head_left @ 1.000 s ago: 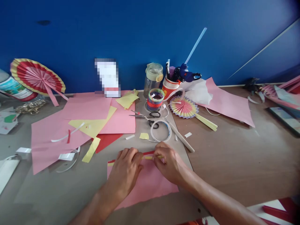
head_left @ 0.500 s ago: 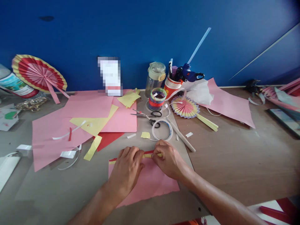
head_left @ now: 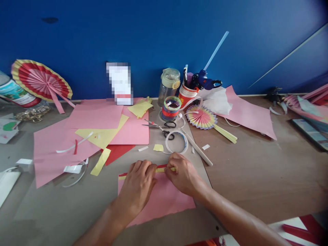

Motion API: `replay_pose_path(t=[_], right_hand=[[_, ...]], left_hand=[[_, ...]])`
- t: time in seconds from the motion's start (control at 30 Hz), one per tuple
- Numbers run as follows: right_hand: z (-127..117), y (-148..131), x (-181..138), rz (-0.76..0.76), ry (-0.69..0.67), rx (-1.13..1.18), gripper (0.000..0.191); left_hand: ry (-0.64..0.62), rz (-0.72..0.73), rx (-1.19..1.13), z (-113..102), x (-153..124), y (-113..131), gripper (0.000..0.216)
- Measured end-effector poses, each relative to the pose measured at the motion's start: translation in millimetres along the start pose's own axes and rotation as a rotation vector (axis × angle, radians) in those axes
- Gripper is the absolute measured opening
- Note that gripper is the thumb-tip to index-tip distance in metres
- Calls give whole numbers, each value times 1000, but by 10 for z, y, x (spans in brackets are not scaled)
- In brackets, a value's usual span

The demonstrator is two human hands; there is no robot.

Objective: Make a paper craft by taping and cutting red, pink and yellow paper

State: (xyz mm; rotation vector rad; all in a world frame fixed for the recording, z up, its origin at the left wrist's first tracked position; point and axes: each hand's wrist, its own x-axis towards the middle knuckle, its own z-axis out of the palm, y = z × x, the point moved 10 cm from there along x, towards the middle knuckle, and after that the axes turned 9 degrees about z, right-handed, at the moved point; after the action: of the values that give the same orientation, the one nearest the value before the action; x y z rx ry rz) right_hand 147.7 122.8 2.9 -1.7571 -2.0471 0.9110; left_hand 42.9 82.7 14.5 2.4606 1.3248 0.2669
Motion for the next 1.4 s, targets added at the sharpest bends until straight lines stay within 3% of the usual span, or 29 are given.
replay_pose_path(t=[1.4], right_hand=[[5, -32, -10, -63, 85, -103, 19]], left_hand=[[-7, 19, 27, -9, 16, 37, 23]])
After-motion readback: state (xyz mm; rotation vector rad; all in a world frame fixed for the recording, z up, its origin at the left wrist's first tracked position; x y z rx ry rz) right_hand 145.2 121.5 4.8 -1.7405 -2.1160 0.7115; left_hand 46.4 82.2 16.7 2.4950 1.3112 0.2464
